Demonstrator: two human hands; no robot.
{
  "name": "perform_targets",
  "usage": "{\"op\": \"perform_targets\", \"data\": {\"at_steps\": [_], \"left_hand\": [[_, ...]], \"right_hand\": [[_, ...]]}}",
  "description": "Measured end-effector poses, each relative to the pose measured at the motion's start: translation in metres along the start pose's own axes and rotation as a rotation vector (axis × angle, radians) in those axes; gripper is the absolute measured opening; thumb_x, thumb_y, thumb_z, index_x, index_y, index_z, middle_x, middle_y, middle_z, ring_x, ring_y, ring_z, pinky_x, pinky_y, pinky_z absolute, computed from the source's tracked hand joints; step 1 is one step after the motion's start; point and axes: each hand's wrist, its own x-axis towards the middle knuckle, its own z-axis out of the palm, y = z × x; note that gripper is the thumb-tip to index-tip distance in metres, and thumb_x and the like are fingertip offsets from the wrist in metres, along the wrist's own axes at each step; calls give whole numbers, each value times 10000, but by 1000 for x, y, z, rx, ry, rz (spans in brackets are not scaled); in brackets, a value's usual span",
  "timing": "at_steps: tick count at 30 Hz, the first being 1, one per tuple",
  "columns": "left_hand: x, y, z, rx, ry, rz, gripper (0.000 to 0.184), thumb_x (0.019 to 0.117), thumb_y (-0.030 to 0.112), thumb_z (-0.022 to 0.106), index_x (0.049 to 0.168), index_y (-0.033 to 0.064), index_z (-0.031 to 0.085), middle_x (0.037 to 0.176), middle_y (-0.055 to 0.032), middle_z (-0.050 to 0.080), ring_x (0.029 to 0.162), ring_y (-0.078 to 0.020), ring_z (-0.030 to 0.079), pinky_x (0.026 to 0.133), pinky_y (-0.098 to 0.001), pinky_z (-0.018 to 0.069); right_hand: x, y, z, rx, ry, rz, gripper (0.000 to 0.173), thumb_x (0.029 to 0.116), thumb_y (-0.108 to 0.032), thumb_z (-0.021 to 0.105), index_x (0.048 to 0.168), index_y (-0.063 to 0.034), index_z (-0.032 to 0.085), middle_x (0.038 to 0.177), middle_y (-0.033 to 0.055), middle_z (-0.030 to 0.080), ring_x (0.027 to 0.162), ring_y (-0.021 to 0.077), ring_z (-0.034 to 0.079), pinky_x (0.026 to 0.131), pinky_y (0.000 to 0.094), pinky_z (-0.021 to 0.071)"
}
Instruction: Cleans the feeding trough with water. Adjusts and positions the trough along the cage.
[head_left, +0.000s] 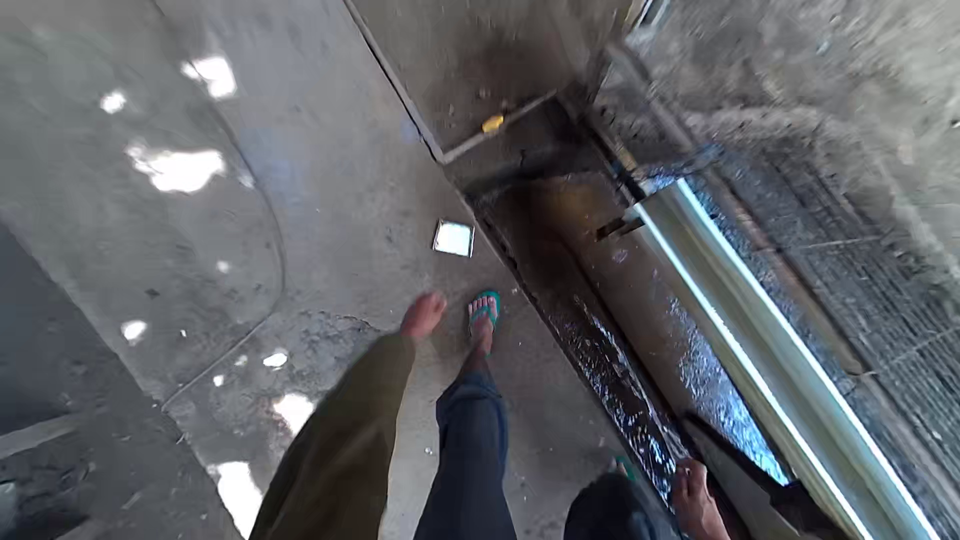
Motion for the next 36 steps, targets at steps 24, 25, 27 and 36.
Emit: {"op": "perform_targets", "data": {"at_steps": [24,25,27,36], "left_hand": [[296,80,92,740,-26,798,469,1107,200,388,1379,-178,448,1277,-449,541,1185,-632,552,1014,-704,436],[284,108,119,675,-87,823,475,1100,183,412,1417,-170,411,1262,-441,553,1159,-617,573,998,-695,456],[269,159,179,607,-228,815,470,1088,157,454,1457,-132,415,1292,-409,564,1200,-570,574,1037,-668,448],[316,232,396,179,-679,289,625,1007,66,551,1560,44,261,1447,-264,494,1239,-365,576,986,-537,514]], "right_hand": [[181,-109,97,385,-301,18,436,1104,-243,369,1523,-127,350,1033,218,692,977,420,696,867,610,536],[185,-113,91,398,-306,8,447,1102,-249,376,1532,-133,342,1061,222,693,1009,426,692,884,615,532],[199,-121,82,410,-312,-10,454,1100,-251,386,1535,-135,327,1095,225,687,1048,429,684,893,618,531],[287,-157,77,389,-351,6,470,1097,-212,395,1547,-145,277,1138,256,654,1091,455,662,893,624,526]]}}
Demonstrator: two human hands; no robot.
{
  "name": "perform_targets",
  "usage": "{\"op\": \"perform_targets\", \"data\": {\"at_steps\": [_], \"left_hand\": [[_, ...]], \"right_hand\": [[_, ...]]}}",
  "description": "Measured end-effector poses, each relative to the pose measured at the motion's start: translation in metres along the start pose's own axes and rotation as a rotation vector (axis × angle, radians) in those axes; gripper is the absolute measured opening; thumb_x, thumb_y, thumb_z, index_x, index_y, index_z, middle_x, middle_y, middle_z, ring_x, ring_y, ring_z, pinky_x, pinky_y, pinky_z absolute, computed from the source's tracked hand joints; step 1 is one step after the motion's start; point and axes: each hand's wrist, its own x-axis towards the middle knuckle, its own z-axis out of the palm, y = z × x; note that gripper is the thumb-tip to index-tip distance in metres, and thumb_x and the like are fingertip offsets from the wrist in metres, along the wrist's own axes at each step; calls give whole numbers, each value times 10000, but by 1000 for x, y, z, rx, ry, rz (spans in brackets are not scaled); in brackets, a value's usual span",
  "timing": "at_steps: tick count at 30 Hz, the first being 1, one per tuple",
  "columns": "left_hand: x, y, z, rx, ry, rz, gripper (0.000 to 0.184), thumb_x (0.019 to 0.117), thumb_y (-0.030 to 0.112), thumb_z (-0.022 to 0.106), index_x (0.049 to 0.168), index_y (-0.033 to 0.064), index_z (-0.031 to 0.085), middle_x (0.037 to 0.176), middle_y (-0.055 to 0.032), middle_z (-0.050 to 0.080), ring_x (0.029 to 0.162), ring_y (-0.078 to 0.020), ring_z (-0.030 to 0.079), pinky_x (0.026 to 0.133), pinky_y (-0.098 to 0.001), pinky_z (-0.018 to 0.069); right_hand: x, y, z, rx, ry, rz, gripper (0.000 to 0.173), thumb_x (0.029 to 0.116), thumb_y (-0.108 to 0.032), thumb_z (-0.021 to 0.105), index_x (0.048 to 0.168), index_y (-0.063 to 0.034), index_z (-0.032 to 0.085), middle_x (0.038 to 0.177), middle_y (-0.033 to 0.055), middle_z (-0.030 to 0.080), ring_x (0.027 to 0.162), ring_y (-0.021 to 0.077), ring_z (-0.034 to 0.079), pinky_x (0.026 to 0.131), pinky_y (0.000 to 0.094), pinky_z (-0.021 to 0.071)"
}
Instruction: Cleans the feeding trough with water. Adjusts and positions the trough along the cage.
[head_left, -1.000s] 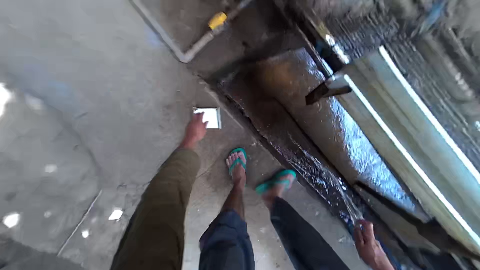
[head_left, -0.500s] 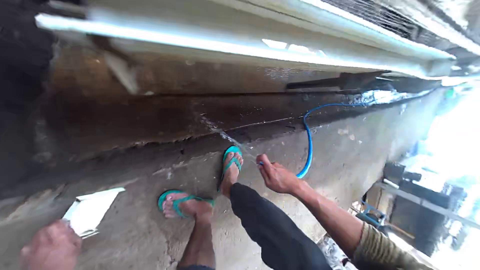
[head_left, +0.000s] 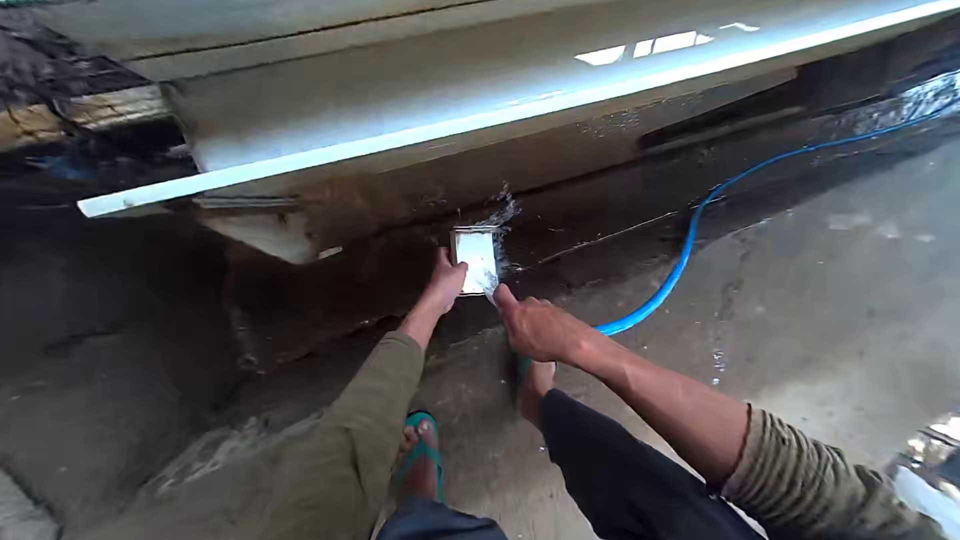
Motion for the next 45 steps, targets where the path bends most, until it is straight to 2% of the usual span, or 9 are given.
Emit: {"op": "perform_targets", "data": {"at_steps": [5,10,14,18,22,26,33,40,45], "left_hand": [[23,15,7,-249,-191,-68,787,951,-70,471,1610,171,115,1340,-203,527,1092,-266,626,862,-441,567],[27,13,18,-234,-304,8,504,1012,28,529,1485,19,355,1261,-180,587,1069,-214,635,895,-390,559],[25,12,15,499,-293,588,379,1033,57,502,1375,-93,565,1360,-264,608,1312,-325,566,1152,-446,406],[46,-15,20,700,12,1398,365,877,-37,632,1137,158,799,1219,-192,712,1207,-415,646,1094,-682,393],[51,-19,18,835,205,1646,423,853,-11,682,1159,263,785,1217,-153,716,1206,-384,649,1062,-672,407],[28,-4,27,1074,26,1350,287,916,-31,630,1111,111,786,1324,-160,683,1358,-419,539,1129,-730,271],[-7,56,42,1425,-218,712,632,1000,-6,523,1595,144,371,1404,-234,593,1347,-440,525,1189,-743,74],[-10,49,14,1400,-123,642,481,1007,15,492,1475,116,527,1486,-247,484,1190,-452,618,962,-608,508],[-19,54,-12,1433,-158,615,478,970,-10,552,1431,117,569,1485,-268,449,1274,-456,554,978,-589,518]], "right_hand": [[28,-10,4,-25,29,-39,452,1102,-204,383,1537,-140,275,1110,257,654,1076,461,668,880,622,535],[32,-10,3,-31,107,-23,459,1093,-178,400,1534,-118,287,1104,274,652,1083,476,660,877,633,526],[20,0,-5,31,223,94,476,1099,-184,381,1555,-126,259,1115,270,652,1071,476,663,877,631,527],[7,13,4,45,270,197,437,1096,-198,384,1517,-128,293,1095,251,655,1057,459,670,866,616,532],[-1,18,9,50,298,261,437,1098,-205,376,1518,-126,284,1099,246,654,1060,454,672,863,607,536],[0,11,16,74,308,169,457,1099,-202,378,1539,-125,279,1106,260,655,1060,465,669,862,621,532],[-1,15,10,136,312,226,470,1095,-183,393,1538,-102,260,1208,273,627,1152,452,643,927,611,518],[-51,67,-21,309,546,427,547,1107,-202,392,1587,-46,182,1296,311,597,1217,445,615,1000,588,484],[-90,104,-27,410,731,540,535,1089,-232,432,1541,-42,218,1205,286,624,1073,415,674,896,564,529]]}}
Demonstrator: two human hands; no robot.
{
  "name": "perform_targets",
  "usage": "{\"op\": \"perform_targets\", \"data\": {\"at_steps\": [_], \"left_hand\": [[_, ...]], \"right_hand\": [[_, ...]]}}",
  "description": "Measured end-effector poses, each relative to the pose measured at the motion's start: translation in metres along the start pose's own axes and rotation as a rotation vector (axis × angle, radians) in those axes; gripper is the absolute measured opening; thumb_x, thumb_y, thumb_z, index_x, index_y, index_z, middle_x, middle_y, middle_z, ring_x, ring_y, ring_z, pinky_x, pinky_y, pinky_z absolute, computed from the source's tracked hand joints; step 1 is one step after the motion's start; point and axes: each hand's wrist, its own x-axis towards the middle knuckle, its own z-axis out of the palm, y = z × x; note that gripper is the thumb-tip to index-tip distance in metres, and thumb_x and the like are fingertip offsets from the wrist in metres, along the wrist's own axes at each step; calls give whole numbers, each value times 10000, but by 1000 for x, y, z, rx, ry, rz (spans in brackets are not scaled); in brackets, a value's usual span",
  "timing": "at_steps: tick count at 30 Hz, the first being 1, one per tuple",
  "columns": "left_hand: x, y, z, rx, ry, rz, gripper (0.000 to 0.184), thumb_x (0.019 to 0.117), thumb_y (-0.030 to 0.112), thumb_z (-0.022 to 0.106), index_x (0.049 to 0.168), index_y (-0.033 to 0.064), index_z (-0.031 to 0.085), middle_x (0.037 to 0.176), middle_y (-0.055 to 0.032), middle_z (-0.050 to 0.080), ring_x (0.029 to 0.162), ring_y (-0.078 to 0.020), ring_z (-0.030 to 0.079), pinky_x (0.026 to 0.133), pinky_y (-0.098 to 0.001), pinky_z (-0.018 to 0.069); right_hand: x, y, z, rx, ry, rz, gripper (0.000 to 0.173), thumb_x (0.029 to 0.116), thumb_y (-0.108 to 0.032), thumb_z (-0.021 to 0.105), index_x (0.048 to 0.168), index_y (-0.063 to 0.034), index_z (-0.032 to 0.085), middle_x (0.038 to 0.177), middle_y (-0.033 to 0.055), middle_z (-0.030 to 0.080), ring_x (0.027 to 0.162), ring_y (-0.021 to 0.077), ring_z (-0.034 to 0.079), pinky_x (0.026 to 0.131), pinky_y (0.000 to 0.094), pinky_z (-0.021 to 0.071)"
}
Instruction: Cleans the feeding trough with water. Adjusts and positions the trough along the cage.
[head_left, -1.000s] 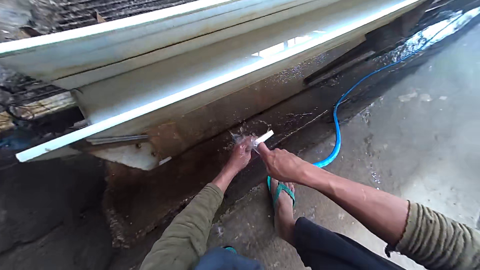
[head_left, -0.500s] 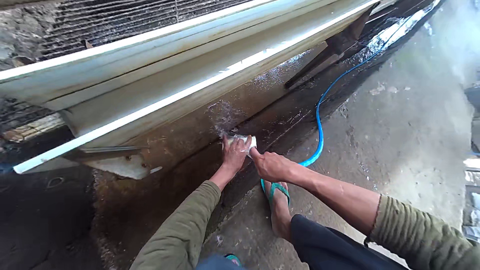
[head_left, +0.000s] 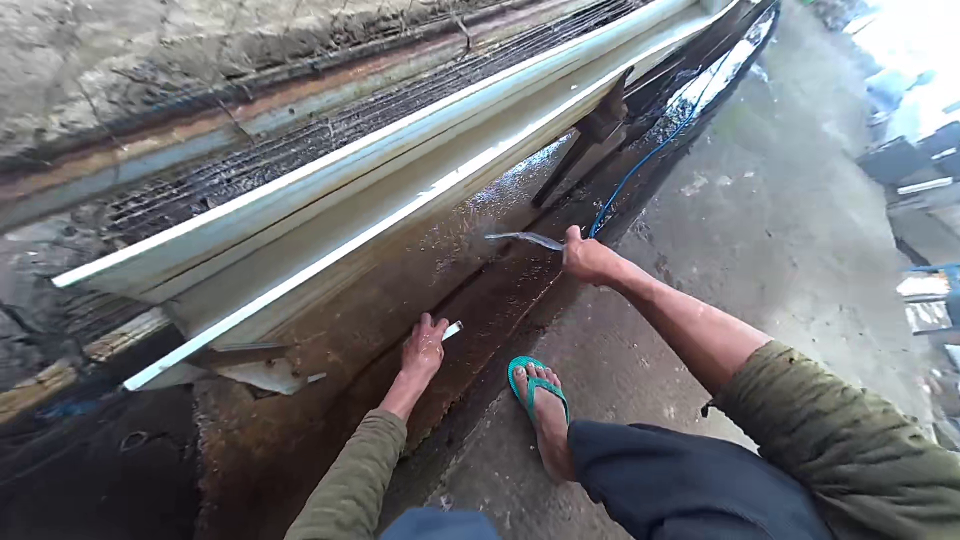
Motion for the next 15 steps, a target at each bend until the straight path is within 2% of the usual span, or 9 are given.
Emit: {"op": "perform_targets", "data": {"at_steps": [4,8,10,13,15], "left_hand": [[-20,16,-53,194,-102,119,424,987,51,557,1405,118,588,1421,-245,534,1217,-453,598,964,-629,497],[-36,43,-118,331,-150,191,418,994,119,587,1412,112,588,1404,-248,557,1251,-459,577,974,-659,478],[-40,54,-149,395,-184,218,435,988,142,607,1423,126,583,1403,-235,567,1269,-457,569,972,-674,475],[-45,71,-185,491,-199,199,452,986,156,613,1437,147,575,1434,-215,555,1306,-445,545,984,-685,459],[-53,81,-197,506,-141,138,447,979,161,615,1425,149,591,1433,-211,562,1292,-444,556,970,-689,460]], "right_hand": [[-22,27,-21,136,78,39,499,1112,-261,374,1531,-28,236,1191,289,622,1011,398,685,850,534,538],[-34,63,-41,245,160,71,472,1118,-291,326,1502,-22,273,1134,293,640,938,409,695,790,552,546],[-43,78,-48,280,135,82,469,1113,-276,332,1494,-12,259,1115,292,637,914,402,695,771,545,548],[-56,95,-50,307,110,57,444,1107,-279,338,1468,-25,293,1056,260,627,821,359,666,697,510,528],[-71,99,-52,339,99,26,433,1118,-288,339,1475,-43,321,1041,239,613,795,329,632,695,488,504]]}}
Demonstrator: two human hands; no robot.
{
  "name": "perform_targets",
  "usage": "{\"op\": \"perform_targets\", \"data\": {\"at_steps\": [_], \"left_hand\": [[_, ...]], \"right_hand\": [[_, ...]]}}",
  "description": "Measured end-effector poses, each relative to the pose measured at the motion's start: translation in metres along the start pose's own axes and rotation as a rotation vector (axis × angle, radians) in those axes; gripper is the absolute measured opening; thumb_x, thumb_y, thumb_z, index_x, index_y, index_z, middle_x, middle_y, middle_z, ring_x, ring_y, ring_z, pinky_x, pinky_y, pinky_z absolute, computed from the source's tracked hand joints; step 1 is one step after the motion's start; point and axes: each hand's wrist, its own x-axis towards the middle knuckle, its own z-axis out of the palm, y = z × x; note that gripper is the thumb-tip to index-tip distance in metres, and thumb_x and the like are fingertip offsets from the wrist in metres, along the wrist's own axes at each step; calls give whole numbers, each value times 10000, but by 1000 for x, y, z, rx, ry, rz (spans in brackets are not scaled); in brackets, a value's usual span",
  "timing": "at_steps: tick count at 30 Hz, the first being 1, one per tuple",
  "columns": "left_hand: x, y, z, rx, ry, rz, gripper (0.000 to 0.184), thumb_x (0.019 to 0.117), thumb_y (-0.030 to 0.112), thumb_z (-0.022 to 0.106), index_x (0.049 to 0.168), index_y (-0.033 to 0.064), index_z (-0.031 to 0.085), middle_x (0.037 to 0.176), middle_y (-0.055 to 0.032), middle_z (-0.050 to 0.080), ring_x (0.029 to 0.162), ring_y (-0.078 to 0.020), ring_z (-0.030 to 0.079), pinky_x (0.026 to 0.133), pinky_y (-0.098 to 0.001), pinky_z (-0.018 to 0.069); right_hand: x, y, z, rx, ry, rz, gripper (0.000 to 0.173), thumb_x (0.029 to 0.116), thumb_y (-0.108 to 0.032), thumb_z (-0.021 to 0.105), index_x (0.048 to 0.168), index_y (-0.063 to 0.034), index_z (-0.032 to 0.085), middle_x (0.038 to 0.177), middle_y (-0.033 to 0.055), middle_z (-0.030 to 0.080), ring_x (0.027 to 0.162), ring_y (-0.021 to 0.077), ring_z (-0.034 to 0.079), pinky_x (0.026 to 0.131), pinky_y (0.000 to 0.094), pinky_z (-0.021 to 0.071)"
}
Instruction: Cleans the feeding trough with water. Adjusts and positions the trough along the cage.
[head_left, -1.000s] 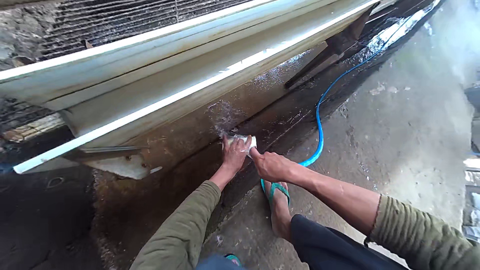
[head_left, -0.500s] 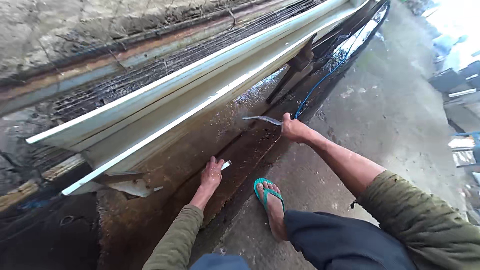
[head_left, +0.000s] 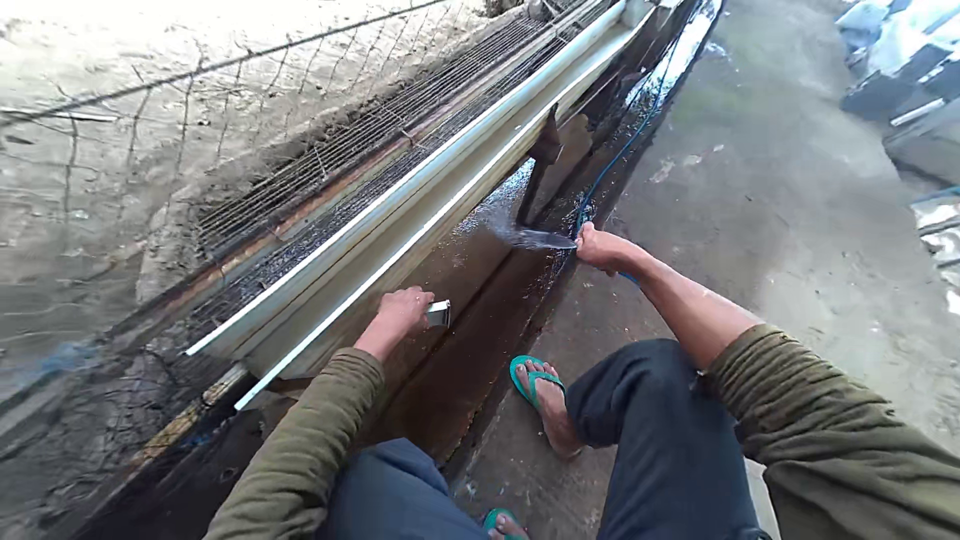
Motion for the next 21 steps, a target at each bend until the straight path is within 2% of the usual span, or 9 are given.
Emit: {"op": "perform_targets", "data": {"at_steps": [4,8,10,15,19,21], "left_hand": [[-15,16,-7,-86,109,-157,445,990,169,584,1433,128,579,1432,-225,557,1264,-459,574,960,-687,466],[-13,21,8,-244,186,-231,419,996,170,565,1409,103,585,1416,-227,567,1274,-445,573,970,-671,473],[-8,22,24,-303,202,-247,415,997,165,568,1406,95,585,1415,-233,564,1272,-441,577,968,-665,483],[5,27,40,-295,64,-210,335,997,178,590,1321,105,638,1352,-227,616,1265,-435,585,942,-689,481],[-1,32,38,-241,-3,-170,306,997,166,584,1288,96,651,1322,-223,634,1243,-435,597,927,-695,476],[-2,33,33,-229,-14,-151,298,995,172,590,1277,100,655,1314,-214,640,1239,-432,599,929,-691,477]], "right_hand": [[-14,7,-1,74,7,10,412,1120,-296,339,1455,-56,335,1027,220,600,782,304,617,700,473,501],[-14,18,-3,118,31,92,489,1118,-292,333,1524,-31,257,1150,259,609,916,341,654,791,497,516],[-9,28,-4,167,69,133,499,1114,-297,336,1529,-32,253,1161,259,612,918,345,660,785,497,522],[7,50,-5,253,149,155,474,1110,-305,318,1502,-41,281,1079,246,621,846,345,656,729,502,525],[8,56,-13,300,133,176,494,1107,-283,322,1518,-20,240,1180,306,613,977,425,671,787,564,535],[13,59,-16,317,141,176,475,1092,-266,354,1486,-16,262,1124,287,609,897,393,663,738,539,529]]}}
